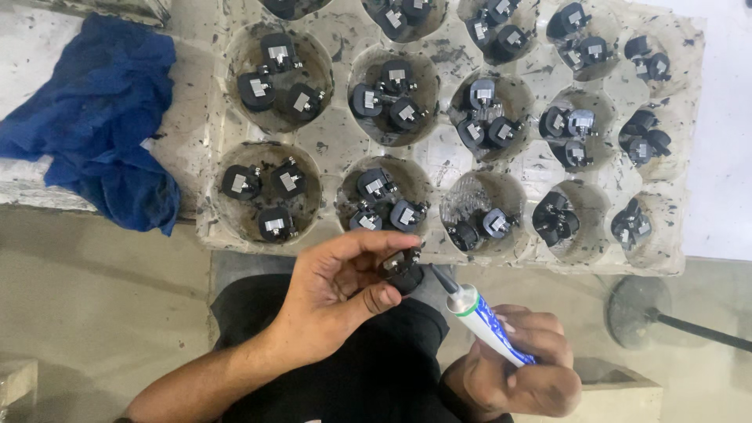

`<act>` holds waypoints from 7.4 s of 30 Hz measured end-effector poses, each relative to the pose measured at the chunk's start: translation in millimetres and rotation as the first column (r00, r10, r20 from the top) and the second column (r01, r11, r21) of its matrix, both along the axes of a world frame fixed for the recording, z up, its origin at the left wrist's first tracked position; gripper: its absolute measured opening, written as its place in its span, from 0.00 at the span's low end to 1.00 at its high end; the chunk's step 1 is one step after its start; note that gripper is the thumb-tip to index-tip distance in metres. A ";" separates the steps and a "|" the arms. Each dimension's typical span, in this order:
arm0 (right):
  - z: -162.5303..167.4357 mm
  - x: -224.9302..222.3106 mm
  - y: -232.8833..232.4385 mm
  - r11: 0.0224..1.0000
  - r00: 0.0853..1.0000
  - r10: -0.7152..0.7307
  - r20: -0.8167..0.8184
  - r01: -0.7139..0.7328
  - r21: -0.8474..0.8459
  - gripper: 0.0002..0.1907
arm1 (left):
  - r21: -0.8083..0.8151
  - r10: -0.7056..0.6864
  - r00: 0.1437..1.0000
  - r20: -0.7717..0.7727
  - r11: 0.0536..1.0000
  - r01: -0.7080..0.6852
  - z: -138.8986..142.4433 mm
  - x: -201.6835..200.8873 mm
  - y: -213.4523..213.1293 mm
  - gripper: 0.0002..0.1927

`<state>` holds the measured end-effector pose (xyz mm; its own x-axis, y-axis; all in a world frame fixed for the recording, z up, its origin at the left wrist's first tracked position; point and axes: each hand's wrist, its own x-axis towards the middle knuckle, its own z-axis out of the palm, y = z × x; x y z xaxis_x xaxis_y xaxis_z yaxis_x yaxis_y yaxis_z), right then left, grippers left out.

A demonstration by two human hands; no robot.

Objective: The person repeatedly picks small black components from a foam tray, applies a small amount of adhesive from a tube to a specific spot on each component, and places them back into the tray. The person briefly wipes the tube nozzle with a blue cloth during the process.

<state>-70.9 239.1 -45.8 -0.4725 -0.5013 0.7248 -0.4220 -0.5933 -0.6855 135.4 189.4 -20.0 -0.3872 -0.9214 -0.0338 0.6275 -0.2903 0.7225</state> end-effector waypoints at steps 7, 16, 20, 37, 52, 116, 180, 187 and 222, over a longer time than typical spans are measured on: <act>3.6 -0.3 2.9 0.996 0.995 0.018 -0.096 -0.009 0.094 0.20 | 0.087 -0.065 0.997 -0.041 0.994 0.069 -10.3 -3.2 2.8 0.22; 8.0 -11.2 -1.1 0.993 0.975 0.095 -0.198 -0.080 0.084 0.21 | 0.128 -0.086 0.995 -0.044 0.988 0.091 -13.8 -1.8 3.2 0.23; 7.5 -6.8 -1.3 0.995 0.983 0.078 -0.164 -0.067 0.070 0.21 | 0.141 -0.102 0.993 -0.061 0.984 0.110 -15.3 -0.5 4.2 0.24; 21.5 -7.6 0.0 0.984 0.985 0.127 -0.115 -0.110 0.143 0.20 | 0.154 -0.078 0.991 -0.107 0.984 0.094 -18.3 -2.0 2.8 0.21; -3.8 -80.5 11.6 0.992 0.988 -0.083 0.131 0.094 -0.083 0.28 | -0.598 0.320 0.575 0.753 0.697 0.394 49.2 -50.5 -105.4 0.21; -31.4 -31.4 13.5 0.998 0.950 0.030 0.311 -0.046 0.043 0.23 | -0.229 0.137 0.902 0.409 0.972 -0.044 13.0 -15.1 -9.4 0.18; -35.8 -29.6 22.6 0.990 0.972 0.071 0.223 -0.096 0.103 0.23 | -0.186 0.057 0.932 0.358 0.983 0.011 12.8 -18.8 -4.3 0.16; -35.6 -29.3 21.8 0.990 0.958 0.097 0.270 -0.121 0.072 0.23 | -0.200 0.065 0.918 0.391 0.980 0.016 13.6 -19.4 -4.5 0.14; -15.1 -32.0 19.8 0.982 0.990 0.130 -0.048 -0.122 0.145 0.25 | -0.334 0.265 0.859 0.438 0.935 -0.117 33.8 -6.2 -17.8 0.22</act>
<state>-102.9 258.9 -60.9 -0.3591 -0.6532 0.6666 -0.3910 -0.5433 -0.7430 129.2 171.6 13.8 -0.2076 -0.9720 0.1101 0.2130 0.0649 0.9749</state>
